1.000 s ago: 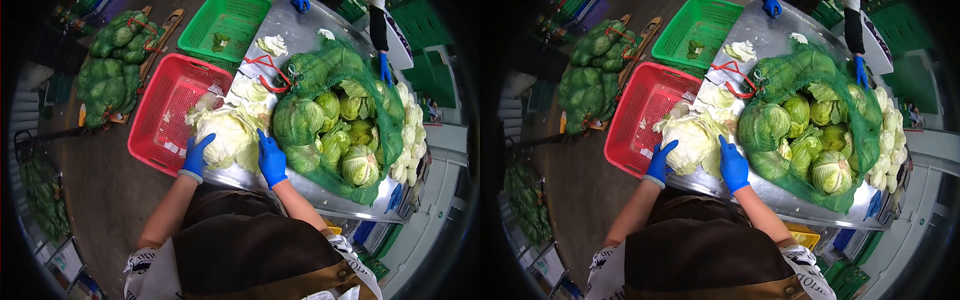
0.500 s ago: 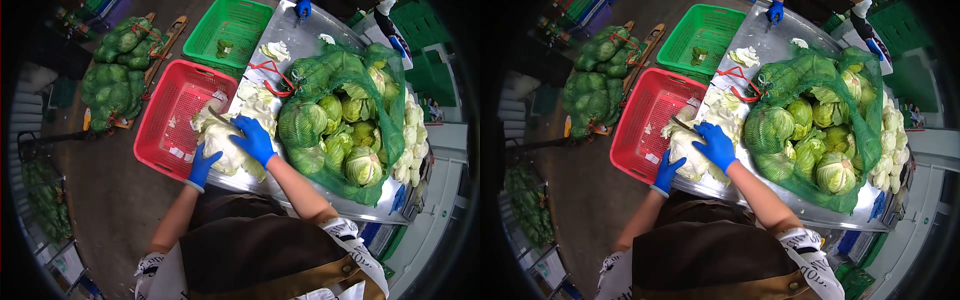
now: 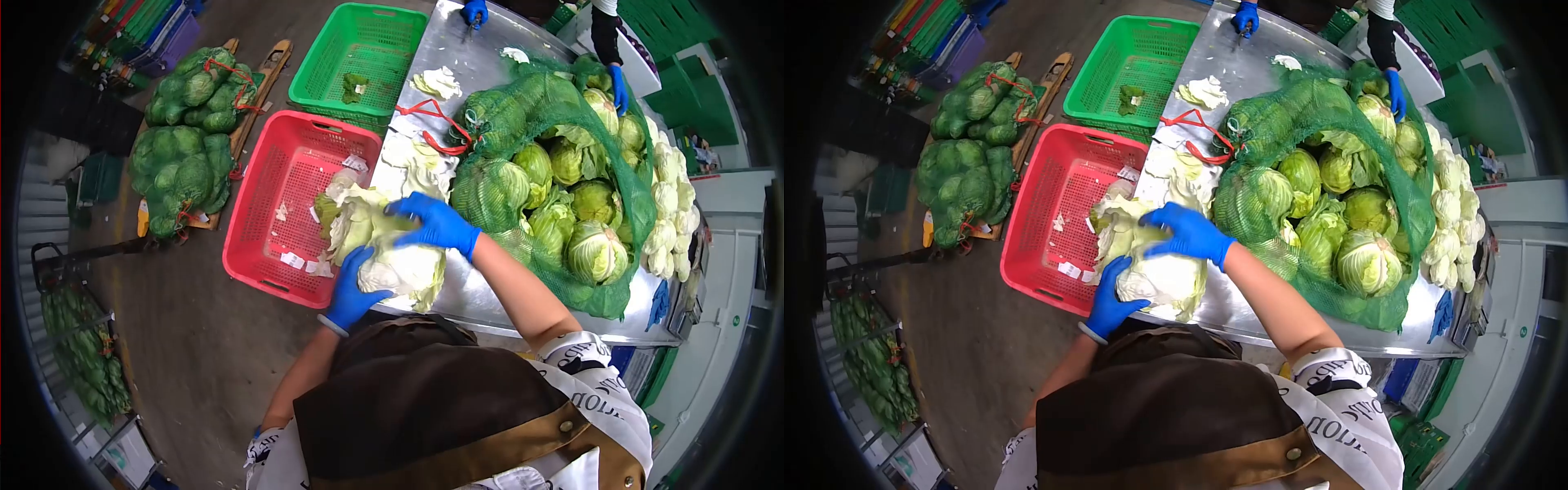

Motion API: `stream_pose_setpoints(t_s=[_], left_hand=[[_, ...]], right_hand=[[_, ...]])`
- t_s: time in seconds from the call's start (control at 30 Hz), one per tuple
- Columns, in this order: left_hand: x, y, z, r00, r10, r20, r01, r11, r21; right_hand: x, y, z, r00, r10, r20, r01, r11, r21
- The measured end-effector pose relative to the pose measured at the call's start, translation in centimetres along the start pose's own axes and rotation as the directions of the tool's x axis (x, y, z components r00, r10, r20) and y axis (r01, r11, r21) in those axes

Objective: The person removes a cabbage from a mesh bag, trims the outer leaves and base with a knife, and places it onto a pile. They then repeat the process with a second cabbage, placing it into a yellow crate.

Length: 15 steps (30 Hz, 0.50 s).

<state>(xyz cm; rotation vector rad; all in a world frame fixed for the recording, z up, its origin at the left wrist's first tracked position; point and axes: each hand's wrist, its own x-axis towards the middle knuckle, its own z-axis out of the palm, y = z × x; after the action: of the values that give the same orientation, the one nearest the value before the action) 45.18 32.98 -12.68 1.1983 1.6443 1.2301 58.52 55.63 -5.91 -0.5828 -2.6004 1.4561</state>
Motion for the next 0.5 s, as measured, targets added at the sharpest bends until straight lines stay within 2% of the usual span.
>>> stream_pose_setpoints(t_s=[0.03,0.07,0.17,0.2,0.27,0.3,0.33,0.4,0.47,0.5], left_hand=[[0.3,0.1,-0.2,1.0,-0.002,0.021,0.002,1.0,-0.013],[0.3,0.0,-0.3,0.999,-0.008,0.038,0.008,1.0,0.007],[-0.1,-0.7,-0.3,0.995,-0.029,0.096,0.024,0.999,0.049],[-0.3,-0.3,-0.3,0.995,-0.029,0.095,0.022,0.997,0.077],[-0.3,1.1,-0.2,0.994,-0.025,0.102,0.011,0.99,0.138],[-0.5,1.8,-0.2,0.994,-0.036,0.107,0.019,0.988,0.155],[-0.7,2.7,-0.3,0.993,-0.022,0.114,-0.002,0.98,0.199],[-0.5,4.1,-0.5,0.992,0.018,0.128,-0.054,0.958,0.282],[-0.1,5.2,-0.3,0.995,0.073,0.062,-0.088,0.951,0.296],[0.8,6.9,-0.2,0.995,0.095,0.036,-0.102,0.937,0.335]], right_hand=[[-0.4,-0.1,0.3,0.967,-0.243,0.073,0.252,0.956,-0.151],[-0.5,-0.7,0.5,0.954,-0.226,0.196,0.267,0.939,-0.219],[0.3,1.8,1.3,0.989,-0.012,0.144,0.032,0.99,-0.134],[1.0,3.8,2.1,0.997,-0.07,0.018,0.072,0.992,-0.104],[2.0,3.3,2.0,0.989,0.146,-0.034,-0.15,0.967,-0.206],[2.3,5.0,2.8,0.963,0.234,-0.132,-0.261,0.931,-0.255],[2.5,5.8,2.6,0.903,0.415,-0.114,-0.431,0.869,-0.245],[1.0,6.6,2.9,0.892,0.446,-0.069,-0.447,0.894,-0.003],[-0.3,6.7,4.4,0.895,0.443,-0.048,-0.419,0.873,0.251],[-0.9,5.6,3.7,0.884,0.467,-0.031,-0.447,0.861,0.244]])
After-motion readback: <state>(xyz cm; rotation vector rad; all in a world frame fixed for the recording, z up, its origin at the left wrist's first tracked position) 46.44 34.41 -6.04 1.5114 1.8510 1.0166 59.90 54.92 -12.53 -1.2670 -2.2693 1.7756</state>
